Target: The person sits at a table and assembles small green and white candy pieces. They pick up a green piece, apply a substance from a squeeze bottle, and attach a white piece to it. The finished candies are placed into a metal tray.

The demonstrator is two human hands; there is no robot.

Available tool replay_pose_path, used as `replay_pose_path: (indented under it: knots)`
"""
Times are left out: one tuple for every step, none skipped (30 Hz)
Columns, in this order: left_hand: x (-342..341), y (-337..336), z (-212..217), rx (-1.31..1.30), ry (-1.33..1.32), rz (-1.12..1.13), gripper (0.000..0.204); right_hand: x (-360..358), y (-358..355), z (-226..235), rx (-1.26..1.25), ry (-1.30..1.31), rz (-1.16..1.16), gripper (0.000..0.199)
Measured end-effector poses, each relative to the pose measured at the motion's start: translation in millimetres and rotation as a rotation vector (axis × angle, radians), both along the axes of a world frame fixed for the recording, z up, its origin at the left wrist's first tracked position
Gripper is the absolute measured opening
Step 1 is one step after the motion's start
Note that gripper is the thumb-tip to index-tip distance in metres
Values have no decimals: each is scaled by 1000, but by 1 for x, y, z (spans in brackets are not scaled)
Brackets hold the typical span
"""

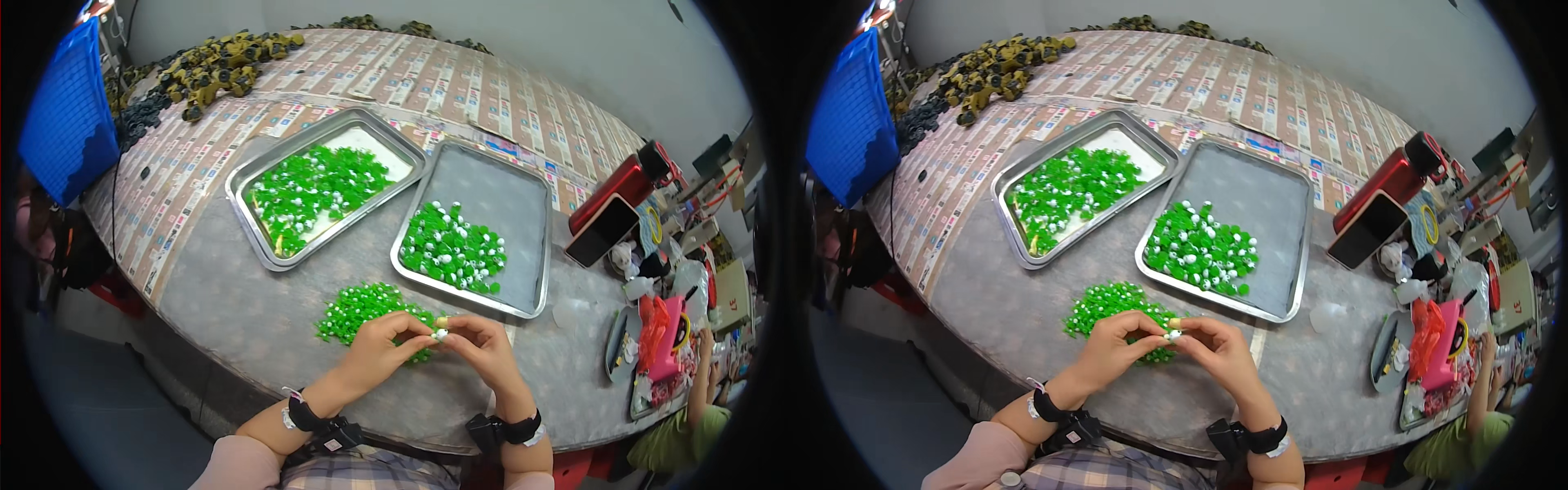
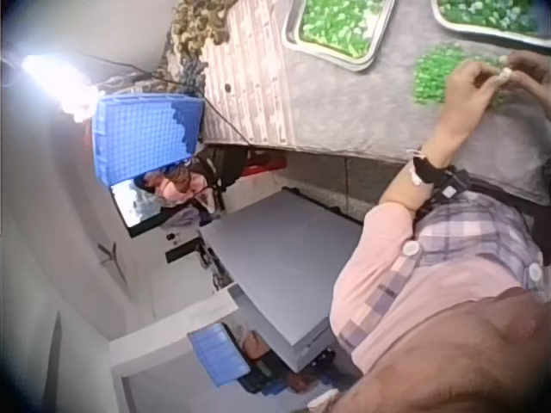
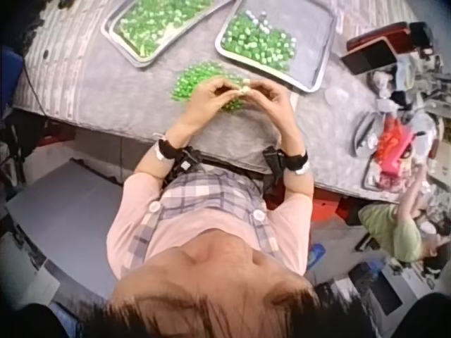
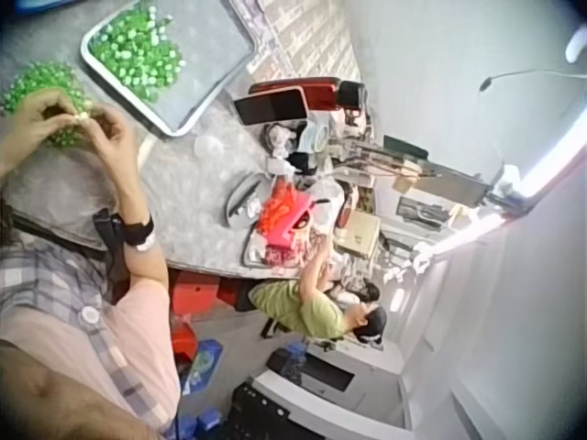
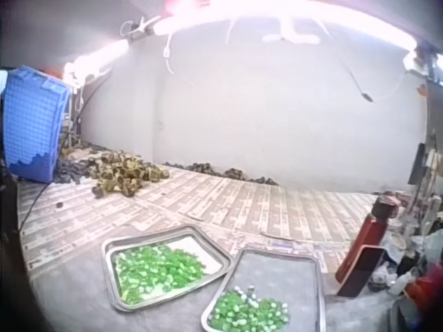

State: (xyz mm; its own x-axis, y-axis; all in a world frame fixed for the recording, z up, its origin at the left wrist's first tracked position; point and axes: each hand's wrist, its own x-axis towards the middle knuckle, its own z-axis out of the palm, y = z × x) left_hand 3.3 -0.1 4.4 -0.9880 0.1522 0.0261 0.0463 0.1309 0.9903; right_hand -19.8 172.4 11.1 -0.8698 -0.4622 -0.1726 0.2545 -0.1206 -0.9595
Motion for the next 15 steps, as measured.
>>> replay_pose_path:
  knots:
    - [-2, -4, 1, 95, -59, 30, 5, 1, 1, 2, -12, -17, -8, 29]
    - [-8, -11, 4, 190, -118, 58, 7, 0, 1, 2, -48, -14, -22, 33]
    - [-13, -17, 4, 286, -184, 83, 9, -2, 2, -3, -46, 14, -43, 32]
    - [-22, -27, 3, 418, -111, 183, 11, -5, 3, -7, -39, 36, -71, 32]
    - [-33, -39, 4, 547, -37, 282, 13, -7, 5, -9, -32, 59, -100, 32]
    - [-48, -51, 13, 694, -45, 398, 18, -8, 7, -7, 25, 76, -141, 24]
    - [-60, -60, 20, 839, -46, 512, 22, -8, 9, -10, 83, 90, -143, 22]
    - [-60, -65, 22, 859, -73, 522, 25, -8, 12, -15, 142, 105, -146, 19]
    - [-62, -68, 25, 881, -101, 532, 28, -10, 14, -17, 204, 119, -150, 16]
    - [-63, -68, 27, 903, -129, 540, 31, -9, 13, -14, 358, 239, -158, 11]
    - [-61, -64, 29, 880, -136, 493, 31, -10, 11, -13, 442, 322, -161, 12]
    - [-55, -58, 28, 862, -151, 451, 32, -11, 9, -12, 533, 398, -160, 12]
    - [-49, -52, 26, 843, -164, 408, 32, -10, 8, -13, 623, 474, -158, 13]
    - [-42, -44, 23, 829, -193, 327, 29, -11, 7, -18, 636, 550, -203, 14]
    - [-37, -35, 20, 814, -226, 264, 27, -11, 6, -19, 680, 550, -191, 15]
